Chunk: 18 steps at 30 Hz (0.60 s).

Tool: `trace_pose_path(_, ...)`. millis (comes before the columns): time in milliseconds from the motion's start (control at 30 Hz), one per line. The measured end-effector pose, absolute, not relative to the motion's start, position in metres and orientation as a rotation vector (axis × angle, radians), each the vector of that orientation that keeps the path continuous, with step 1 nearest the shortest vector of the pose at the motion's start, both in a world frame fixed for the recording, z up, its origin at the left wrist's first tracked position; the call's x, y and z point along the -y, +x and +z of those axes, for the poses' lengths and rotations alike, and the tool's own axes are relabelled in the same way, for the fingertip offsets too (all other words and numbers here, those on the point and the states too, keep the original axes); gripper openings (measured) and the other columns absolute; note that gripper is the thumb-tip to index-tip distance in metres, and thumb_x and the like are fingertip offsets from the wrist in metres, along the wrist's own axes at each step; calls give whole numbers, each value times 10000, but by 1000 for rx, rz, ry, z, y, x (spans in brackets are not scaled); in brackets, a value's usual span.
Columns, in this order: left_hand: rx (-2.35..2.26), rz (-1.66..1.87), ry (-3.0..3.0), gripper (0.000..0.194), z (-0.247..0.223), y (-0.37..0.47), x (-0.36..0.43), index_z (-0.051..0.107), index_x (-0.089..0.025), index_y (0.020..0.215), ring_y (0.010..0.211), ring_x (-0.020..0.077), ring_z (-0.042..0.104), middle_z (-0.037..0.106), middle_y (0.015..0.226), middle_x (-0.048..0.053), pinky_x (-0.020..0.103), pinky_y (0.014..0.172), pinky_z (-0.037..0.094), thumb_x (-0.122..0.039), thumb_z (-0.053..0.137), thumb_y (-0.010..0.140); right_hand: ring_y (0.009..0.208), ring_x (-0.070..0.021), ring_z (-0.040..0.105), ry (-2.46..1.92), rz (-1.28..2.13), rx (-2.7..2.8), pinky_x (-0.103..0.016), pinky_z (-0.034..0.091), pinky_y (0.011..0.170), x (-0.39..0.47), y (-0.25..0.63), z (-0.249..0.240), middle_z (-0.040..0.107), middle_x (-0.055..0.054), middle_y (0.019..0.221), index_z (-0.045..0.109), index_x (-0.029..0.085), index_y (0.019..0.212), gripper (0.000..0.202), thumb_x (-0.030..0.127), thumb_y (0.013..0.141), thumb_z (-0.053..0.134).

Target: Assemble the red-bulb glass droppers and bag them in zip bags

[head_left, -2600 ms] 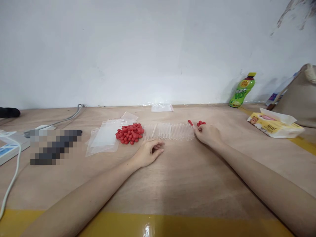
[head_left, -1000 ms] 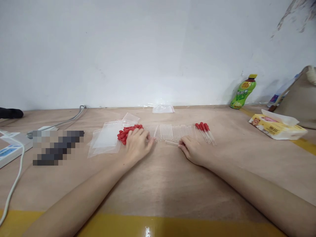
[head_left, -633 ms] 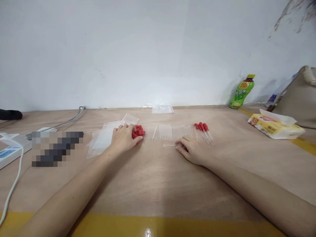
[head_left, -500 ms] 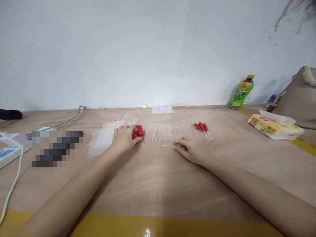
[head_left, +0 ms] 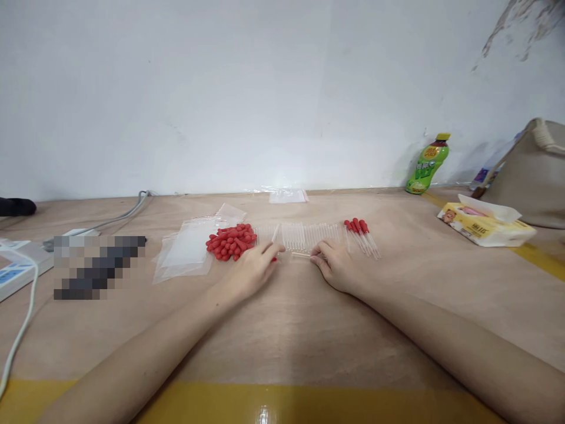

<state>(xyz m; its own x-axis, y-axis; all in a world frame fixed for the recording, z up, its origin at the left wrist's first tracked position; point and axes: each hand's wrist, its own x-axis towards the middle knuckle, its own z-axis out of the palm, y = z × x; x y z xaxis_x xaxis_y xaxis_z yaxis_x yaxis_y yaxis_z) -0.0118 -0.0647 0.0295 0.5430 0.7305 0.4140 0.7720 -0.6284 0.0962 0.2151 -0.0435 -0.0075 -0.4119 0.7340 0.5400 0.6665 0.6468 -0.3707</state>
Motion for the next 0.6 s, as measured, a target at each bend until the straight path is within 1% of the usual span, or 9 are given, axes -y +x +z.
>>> trace_pose_path(67,1252,-710,-2746,237,20,-7,66,486,-202,1062,825,157,563,546,990,43,276,707,462,-164,472,828,770,-169,520,-1113,144,2139,-314,400,703,43,215,-9,575,-47,797,509,175,777,68,174,820,457)
trace_pose_path(133,1223,-834,-2772,227,12,-6,63,516,-191,1040,881,161,555,525,1029,57,286,760,465,-192,514,814,762,-165,528,-1121,164,2130,-310,397,700,42,216,-10,584,-36,775,502,179,775,62,172,820,458)
trace_pose_path(200,1215,-938,-2764,173,6,-7,59,575,-175,961,919,171,545,507,1044,72,299,795,462,-216,553,794,755,-162,540,-1114,165,2134,-309,396,703,42,216,-11,594,-32,773,509,180,787,57,177,821,463)
trace_pose_path(267,1216,-1005,-2736,109,3,-7,57,619,-169,857,930,183,540,511,1026,76,315,802,458,-234,575,781,770,-163,551,-1081,136,2147,-309,397,707,43,217,-10,608,-43,813,527,177,857,77,182,828,456)
trace_pose_path(367,1242,-1099,-2692,92,1,-6,56,627,-171,780,913,183,540,546,976,64,322,793,452,-254,589,773,806,-166,554,-994,39,2188,-308,393,714,45,217,-10,611,-65,890,543,167,981,178,179,848,426)
trace_pose_path(500,1281,-1158,-2743,101,4,-2,59,610,-165,775,810,146,560,592,891,43,273,725,461,-257,573,788,787,-151,543,-894,-73,2257,-300,377,726,50,217,-7,611,-58,881,584,184,971,213,215,877,395)
trace_pose_path(600,1294,-1156,-2765,114,7,-1,61,605,-164,784,764,137,564,608,851,34,256,693,455,-265,554,802,771,-147,526,-904,-126,2299,-294,371,725,55,216,-2,617,-45,885,596,203,984,229,246,882,395)
